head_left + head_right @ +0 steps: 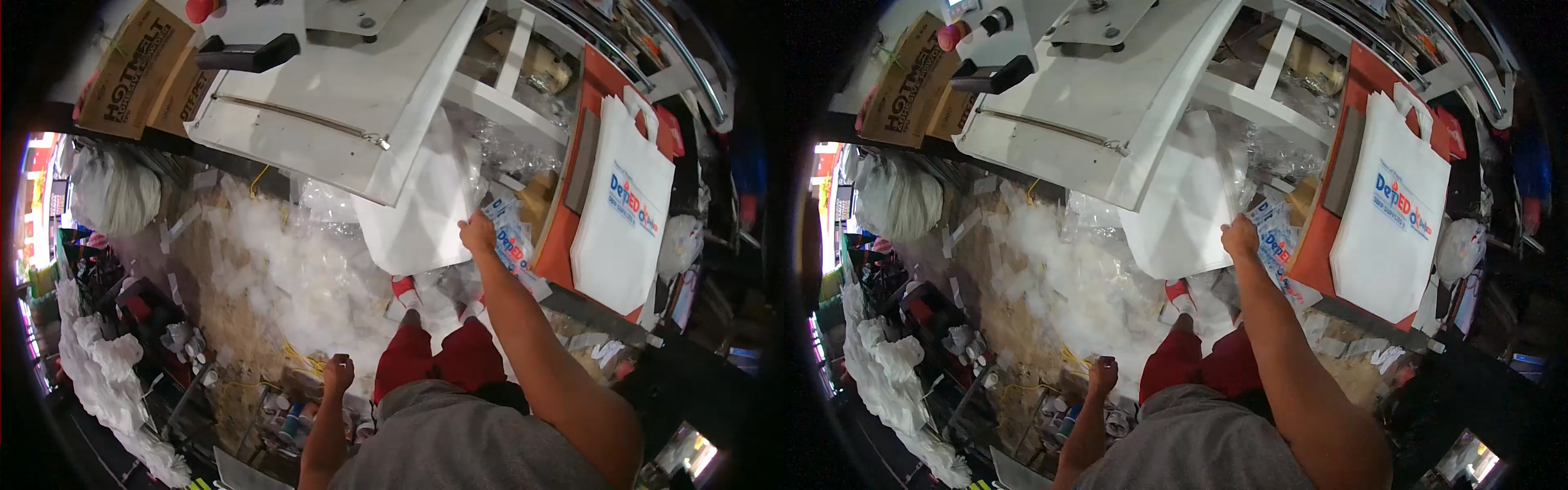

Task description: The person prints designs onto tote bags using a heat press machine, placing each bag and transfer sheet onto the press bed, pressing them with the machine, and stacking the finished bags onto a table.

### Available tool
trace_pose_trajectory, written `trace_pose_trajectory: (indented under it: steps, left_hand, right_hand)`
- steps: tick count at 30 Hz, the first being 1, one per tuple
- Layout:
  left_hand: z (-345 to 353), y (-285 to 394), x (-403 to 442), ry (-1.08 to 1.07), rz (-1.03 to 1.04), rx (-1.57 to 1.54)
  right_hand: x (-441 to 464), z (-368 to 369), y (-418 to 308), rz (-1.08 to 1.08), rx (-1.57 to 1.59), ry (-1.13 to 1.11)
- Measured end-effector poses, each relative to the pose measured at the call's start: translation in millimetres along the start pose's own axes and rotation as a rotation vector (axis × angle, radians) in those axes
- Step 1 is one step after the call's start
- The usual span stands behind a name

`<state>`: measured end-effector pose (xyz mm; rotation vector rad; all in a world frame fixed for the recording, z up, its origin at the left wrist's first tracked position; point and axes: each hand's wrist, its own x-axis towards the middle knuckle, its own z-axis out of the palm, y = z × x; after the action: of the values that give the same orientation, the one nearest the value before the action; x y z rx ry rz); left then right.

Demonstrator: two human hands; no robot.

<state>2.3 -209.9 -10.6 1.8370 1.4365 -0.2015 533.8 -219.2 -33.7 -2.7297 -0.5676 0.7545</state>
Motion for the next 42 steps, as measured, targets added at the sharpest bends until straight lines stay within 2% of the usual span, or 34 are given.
trace_pose_trajectory:
  steps: [7, 12, 16, 18, 19, 21, 23, 24, 25, 26, 27, 28, 29, 30, 31, 32, 34, 36, 38, 39, 40, 42]
  left_hand:
    - [11.5, 39.8, 40.9, -0.029, 0.057, -0.076]
    - [24.1, 98.3, 103.2, -0.111, 0.132, -0.223]
    - [31.2, 158.8, 157.1, -0.021, 0.159, -0.265]
    - [33.0, 183.0, 168.1, 0.036, 0.09, -0.354]
    - [25.3, 190.6, 168.9, -0.013, 0.108, -0.374]
    - [25.5, 190.7, 168.2, -0.027, 0.071, -0.428]
    - [21.1, 186.0, 155.4, -0.094, 0.024, -0.644]
    - [6.2, 192.1, 144.9, -0.095, 0.041, -0.645]
    - [-19.8, 207.4, 128.7, -0.3, -0.172, -0.982]
    - [-40.3, 219.3, 116.5, -0.518, -0.396, -1.302]
    - [-48.2, 222.3, 109.4, -0.531, -0.381, -1.294]
    - [-53.1, 222.4, 100.3, -0.484, -0.274, -1.266]
    - [-60.9, 223.6, 90.4, -0.439, -0.166, -1.235]
    - [-77.1, 229.5, 78.6, -0.452, -0.149, -1.226]
    - [-101.1, 241.4, 64.5, -0.356, -0.027, -1.073]
    - [-126.3, 259.5, 52.8, -0.261, 0.098, -0.919]
    - [-178.2, 307.9, 25.5, -0.13, 0.194, -0.854]
    - [-219.4, 361.9, -7.2, -0.048, 0.391, -0.996]
    - [-243.9, 413.0, -36.2, -0.167, 0.558, -1.103]
    - [-246.4, 435.0, -42.4, -0.231, 0.663, -1.087]
    - [-246.7, 459.6, -43.0, -0.247, 0.696, -1.083]
    - [-248.5, 519.4, -41.8, -0.189, 0.836, -0.801]
  right_hand:
    - [-3.3, 11.1, 21.5, -0.004, 0.223, 0.066]
    - [-21.3, 5.7, 18.6, -0.078, 0.178, 0.157]
    - [-22.8, 6.2, 14.3, -0.093, 0.092, 0.125]
    - [-30.4, -0.4, 16.4, -0.307, 0.14, 0.248]
    - [-38.7, -7.1, 15.2, -0.3, 0.138, 0.255]
    - [-64.3, -28.2, 3.5, -0.121, 0.339, 0.095]
    - [-95.1, -54.9, 8.4, 0.122, 0.83, -0.284]
    - [-122.9, -67.0, 15.3, 0.027, 1.105, -0.35]
    - [-148.6, -82.7, 19.2, -0.078, 1.375, -0.418]
    - [-168.9, -111.7, 12.4, -0.088, 1.38, -0.401]
    - [-191.6, -145.6, 2.9, 0.005, 1.387, -0.412]
    - [-205.4, -164.2, 0.0, 0.103, 1.393, -0.425]
    - [-207.3, -168.8, 2.6, 0.102, 1.402, -0.408]
    - [-204.8, -174.7, 3.7, 0.053, 1.259, -0.368]
    - [-203.6, -181.7, 5.0, 0.005, 1.117, -0.321]
    - [-207.9, -190.2, 6.0, -0.003, 1.131, -0.289]
    - [-228.7, -216.2, 2.9, -0.258, 1.025, -0.364]
    - [-260.1, -274.9, -5.1, -0.289, 1.073, -0.333]
    - [-281.5, -315.1, 8.8, -0.426, 0.944, -0.157]
    - [-290.4, -339.2, 16.0, -0.384, 1.105, -0.148]
    - [-288.9, -358.2, 21.7, -0.396, 1.11, -0.113]
    - [-278.1, -399.8, 31.3, -0.376, 0.942, 0.081]
